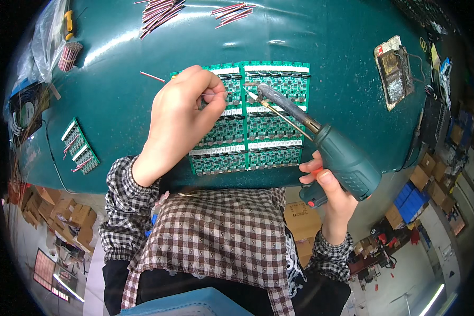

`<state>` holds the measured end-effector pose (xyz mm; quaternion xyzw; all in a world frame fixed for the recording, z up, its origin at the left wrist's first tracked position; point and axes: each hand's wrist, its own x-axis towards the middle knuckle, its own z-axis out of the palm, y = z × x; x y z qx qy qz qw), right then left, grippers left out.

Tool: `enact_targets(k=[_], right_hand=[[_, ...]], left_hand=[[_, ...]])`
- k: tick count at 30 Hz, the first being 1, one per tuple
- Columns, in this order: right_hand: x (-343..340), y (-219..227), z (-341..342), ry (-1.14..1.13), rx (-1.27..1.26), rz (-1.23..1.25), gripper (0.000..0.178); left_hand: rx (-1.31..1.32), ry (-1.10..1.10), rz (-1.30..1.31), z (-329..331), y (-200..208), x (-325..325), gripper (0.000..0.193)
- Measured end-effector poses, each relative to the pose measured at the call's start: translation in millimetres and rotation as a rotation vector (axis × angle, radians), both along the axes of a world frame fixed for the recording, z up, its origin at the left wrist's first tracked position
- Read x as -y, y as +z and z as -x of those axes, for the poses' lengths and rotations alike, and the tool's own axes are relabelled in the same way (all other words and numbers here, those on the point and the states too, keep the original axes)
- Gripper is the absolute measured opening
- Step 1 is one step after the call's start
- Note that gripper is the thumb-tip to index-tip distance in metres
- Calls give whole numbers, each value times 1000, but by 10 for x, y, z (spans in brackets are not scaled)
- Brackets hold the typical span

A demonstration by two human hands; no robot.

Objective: The person uses a soldering iron to attach red and white wires to a green circuit board. They repeatedly pick up wires, place them into the board's holes, and apply heat to secure them. The process is continuous and repetitive, focusing on the precise placement and soldering of each wire.

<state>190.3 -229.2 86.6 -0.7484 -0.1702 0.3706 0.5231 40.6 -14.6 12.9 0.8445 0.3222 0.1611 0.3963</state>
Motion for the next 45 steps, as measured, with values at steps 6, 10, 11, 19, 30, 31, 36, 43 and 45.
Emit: enact_targets(k=[6, 10, 11, 19, 30, 31, 36, 43, 45], right_hand=[[-22, 12, 12, 6, -15, 10, 49], [-27, 24, 37, -30, -30, 17, 41], [-29, 26, 42, -47, -41, 12, 38], [-46, 69, 66, -34, -59, 39, 34], [-106, 53, 112, 86, 82, 117, 38], [-102, 48, 112, 90, 80, 116, 38], [-97, 45, 124, 100, 85, 155, 39], [-115, 89, 123, 117, 57, 227, 38], [-108, 81, 126, 114, 56, 225, 37]], left_hand=[[23, -3, -127, -51, -94, 10, 10], [20, 5, -92, -71, -86, 6, 10], [20, 8, -81, -69, -84, 0, 10], [10, -13, -44, -63, -53, -28, 9], [4, 1, -45, -59, -57, -21, 9], [9, 0, -46, -60, -55, -22, 9], [4, 2, -27, -57, -46, -20, 9], [17, 6, -51, -56, -65, -17, 10], [14, 4, -47, -59, -64, -16, 11]])
